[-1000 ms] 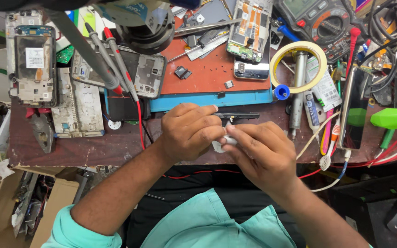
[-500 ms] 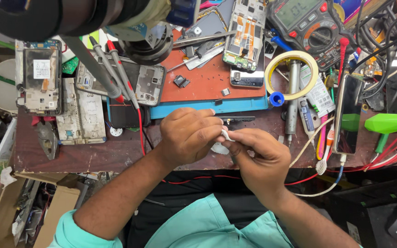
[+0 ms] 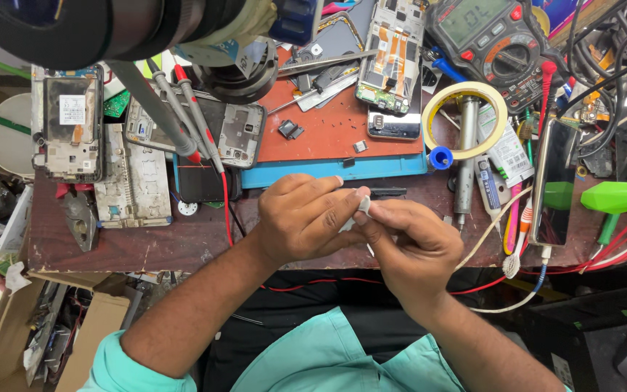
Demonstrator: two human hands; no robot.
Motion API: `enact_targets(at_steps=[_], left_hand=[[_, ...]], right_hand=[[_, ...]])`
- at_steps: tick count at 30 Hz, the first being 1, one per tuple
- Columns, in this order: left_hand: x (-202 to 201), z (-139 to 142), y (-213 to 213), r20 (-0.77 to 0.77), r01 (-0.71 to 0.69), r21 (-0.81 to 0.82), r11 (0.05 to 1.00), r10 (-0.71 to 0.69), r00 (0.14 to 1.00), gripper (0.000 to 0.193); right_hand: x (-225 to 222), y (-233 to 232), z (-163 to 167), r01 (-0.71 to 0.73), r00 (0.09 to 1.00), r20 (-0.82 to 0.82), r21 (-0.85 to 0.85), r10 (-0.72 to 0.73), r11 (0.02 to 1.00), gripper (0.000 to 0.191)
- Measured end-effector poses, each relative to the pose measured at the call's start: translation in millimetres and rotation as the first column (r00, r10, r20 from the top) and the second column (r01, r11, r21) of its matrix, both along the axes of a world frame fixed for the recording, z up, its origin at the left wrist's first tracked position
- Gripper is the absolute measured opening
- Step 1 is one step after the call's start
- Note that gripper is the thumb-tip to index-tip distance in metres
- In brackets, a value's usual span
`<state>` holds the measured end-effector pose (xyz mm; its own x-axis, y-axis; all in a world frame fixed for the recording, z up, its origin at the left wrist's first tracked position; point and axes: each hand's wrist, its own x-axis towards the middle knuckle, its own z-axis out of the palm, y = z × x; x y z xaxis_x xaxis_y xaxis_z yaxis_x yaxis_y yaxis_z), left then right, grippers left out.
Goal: The person applies adhesive tape to a small component using tweezers, places it on a disassembled smartphone, and wipes the area with a tissue. The person briefly powers on the phone to check the display, then continues cleaning the component area.
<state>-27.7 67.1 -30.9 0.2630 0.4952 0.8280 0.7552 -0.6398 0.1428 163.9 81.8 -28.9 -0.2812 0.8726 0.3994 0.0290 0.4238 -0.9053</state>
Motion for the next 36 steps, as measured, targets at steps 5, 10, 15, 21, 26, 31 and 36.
enact_targets(at_steps=[5,10,15,21,26,31,36], left_hand=[[-2.3,-4.9,-0.4,-0.001,0.007,0.014,1.0,-0.007,1.0,0.035],[-5.3,-3.4,-0.8,0.024,0.04,-0.016,0.999,-0.04,0.999,0.026],[-5.2,-2.9,0.1,0.061,0.045,-0.027,0.999,-0.044,0.997,0.023],[-1.2,-6.5,1.6,0.114,0.032,-0.037,0.999,-0.028,0.993,0.018],[-1.8,-9.9,1.6,0.082,-0.015,-0.03,0.999,0.018,0.996,0.02],[-7.2,-10.1,1.7,0.043,-0.031,-0.054,0.998,0.034,0.999,0.019],[-8.8,-6.9,2.6,0.058,-0.008,-0.092,0.996,0.014,0.998,0.019]], right_hand=[[0.9,4.1,12.8,0.009,0.99,0.133,0.228,-0.04,0.974,0.015],[-3.4,3.4,34.8,-0.047,0.954,0.288,0.411,-0.081,0.91,0.021],[-7.7,4.5,57.2,-0.064,0.86,0.447,0.571,-0.245,0.818,0.021],[42.0,14.7,57.4,0.028,0.855,0.417,0.557,-0.308,0.83,0.017],[143.8,45.7,0.6,0.462,0.815,0.181,0.371,-0.551,0.806,0.007],[222.8,123.1,-90.2,0.685,0.721,-0.259,0.409,-0.643,0.603,0.031],[250.7,135.7,-102.9,0.82,0.544,-0.129,0.29,-0.829,0.493,0.058]])
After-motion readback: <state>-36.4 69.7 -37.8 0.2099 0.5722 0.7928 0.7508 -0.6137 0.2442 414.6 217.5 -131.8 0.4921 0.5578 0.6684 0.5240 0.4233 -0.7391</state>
